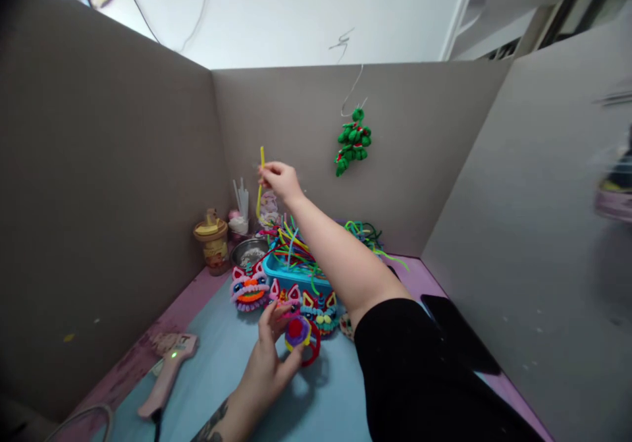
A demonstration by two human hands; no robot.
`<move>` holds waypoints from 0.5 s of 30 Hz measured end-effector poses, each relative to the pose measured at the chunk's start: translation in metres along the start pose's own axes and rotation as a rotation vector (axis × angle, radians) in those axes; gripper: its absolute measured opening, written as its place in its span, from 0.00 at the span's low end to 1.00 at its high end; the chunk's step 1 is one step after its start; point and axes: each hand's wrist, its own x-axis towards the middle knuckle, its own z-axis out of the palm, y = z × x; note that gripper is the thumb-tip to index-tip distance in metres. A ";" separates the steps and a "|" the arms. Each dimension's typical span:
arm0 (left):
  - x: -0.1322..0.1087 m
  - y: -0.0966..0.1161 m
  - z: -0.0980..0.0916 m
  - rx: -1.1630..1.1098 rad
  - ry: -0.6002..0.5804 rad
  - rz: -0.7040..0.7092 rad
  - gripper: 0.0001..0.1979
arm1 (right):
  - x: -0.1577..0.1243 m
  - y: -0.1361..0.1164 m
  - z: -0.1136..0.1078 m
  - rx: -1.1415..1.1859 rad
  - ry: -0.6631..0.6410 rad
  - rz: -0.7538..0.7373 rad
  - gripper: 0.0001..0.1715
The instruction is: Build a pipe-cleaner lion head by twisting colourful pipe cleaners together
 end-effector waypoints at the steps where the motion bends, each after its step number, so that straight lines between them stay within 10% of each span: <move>1: 0.001 -0.001 0.000 -0.011 0.010 0.002 0.36 | 0.002 -0.020 -0.003 0.043 0.058 -0.095 0.15; 8: 0.013 -0.001 -0.001 -0.277 0.180 -0.144 0.36 | -0.078 -0.151 -0.051 -0.393 0.051 -0.598 0.10; 15: 0.018 -0.003 -0.003 -0.429 0.176 -0.123 0.36 | -0.235 -0.161 -0.088 -0.659 -0.233 -0.394 0.13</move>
